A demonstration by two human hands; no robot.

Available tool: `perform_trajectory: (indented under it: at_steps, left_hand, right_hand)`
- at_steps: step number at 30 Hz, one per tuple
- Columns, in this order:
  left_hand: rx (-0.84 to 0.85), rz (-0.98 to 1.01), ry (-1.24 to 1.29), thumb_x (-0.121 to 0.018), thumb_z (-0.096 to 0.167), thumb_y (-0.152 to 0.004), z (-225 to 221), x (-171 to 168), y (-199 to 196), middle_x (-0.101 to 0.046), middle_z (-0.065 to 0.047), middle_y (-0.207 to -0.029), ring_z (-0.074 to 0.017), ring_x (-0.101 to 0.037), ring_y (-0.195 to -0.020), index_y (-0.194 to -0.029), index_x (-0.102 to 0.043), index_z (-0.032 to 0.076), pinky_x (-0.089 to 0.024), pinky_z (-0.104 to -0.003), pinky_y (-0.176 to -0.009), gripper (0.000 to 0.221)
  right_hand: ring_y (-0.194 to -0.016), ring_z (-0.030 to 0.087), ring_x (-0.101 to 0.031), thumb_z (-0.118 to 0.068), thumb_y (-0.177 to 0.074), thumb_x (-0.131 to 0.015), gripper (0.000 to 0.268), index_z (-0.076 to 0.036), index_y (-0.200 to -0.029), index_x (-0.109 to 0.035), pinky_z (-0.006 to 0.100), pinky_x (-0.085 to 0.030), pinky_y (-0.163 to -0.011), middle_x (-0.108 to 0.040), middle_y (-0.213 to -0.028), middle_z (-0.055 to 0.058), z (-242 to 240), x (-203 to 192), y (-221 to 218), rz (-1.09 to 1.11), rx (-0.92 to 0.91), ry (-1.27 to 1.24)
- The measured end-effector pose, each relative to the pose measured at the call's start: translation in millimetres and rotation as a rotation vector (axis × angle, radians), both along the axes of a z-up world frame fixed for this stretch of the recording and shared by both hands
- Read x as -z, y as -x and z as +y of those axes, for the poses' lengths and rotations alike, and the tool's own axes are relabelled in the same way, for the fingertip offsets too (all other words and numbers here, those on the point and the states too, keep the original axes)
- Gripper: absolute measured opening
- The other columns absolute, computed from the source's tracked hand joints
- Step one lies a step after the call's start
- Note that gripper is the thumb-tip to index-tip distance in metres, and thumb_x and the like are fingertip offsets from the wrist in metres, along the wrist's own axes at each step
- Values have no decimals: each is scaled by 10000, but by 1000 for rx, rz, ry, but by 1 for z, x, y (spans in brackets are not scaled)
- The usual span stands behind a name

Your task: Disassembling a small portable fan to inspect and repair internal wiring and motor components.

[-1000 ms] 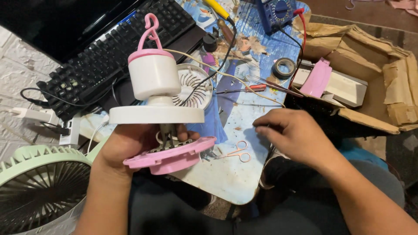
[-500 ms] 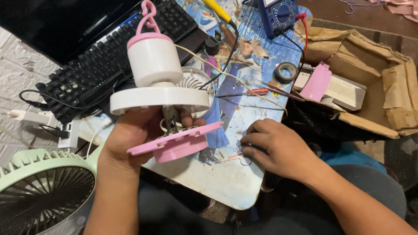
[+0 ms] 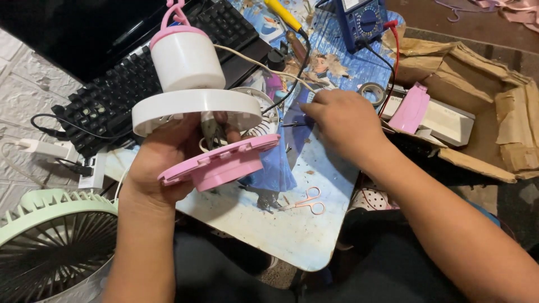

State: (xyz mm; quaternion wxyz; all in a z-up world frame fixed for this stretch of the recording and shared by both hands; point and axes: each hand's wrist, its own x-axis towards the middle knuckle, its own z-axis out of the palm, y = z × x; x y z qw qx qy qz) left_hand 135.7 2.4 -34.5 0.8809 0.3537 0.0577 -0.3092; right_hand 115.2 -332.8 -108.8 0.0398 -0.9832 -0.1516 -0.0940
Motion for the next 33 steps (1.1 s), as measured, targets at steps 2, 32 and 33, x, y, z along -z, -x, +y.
perform_trajectory:
  at_steps: [2, 32, 33]
  left_hand:
    - [-23, 40, 3, -809, 223, -981, 1, -2, 1, -764, -205, -1213, -405, -760, -1077, -1433, -679, 14, -638, -635, -1056, 515]
    - [-80, 39, 176, -830, 121, -996, -12, 9, -8, -776, -166, -1137, -257, -764, -1050, -1266, -709, -17, -642, -448, -1089, 327]
    - [-77, 44, 187, -822, 113, -1005, -13, 8, -9, -778, -175, -1108, -261, -768, -1041, -1222, -709, -43, -645, -426, -1075, 290]
  right_hand:
    - [-882, 419, -734, -158, -912, -716, 464, -193, -1356, -846, 595, -567, -616, -730, -953, 74, -1, 9, -13, -38, -8, 43]
    - [-842, 415, -713, -212, -868, -808, 377, -209, -1245, -825, 577, -525, -583, -730, -1068, 72, 20, 22, 3, -151, -198, -146]
    - [-819, 420, -679, -176, -770, -826, 397, -176, -1166, -798, 579, -490, -538, -684, -1062, 119, 26, 26, 0, -180, -359, -129]
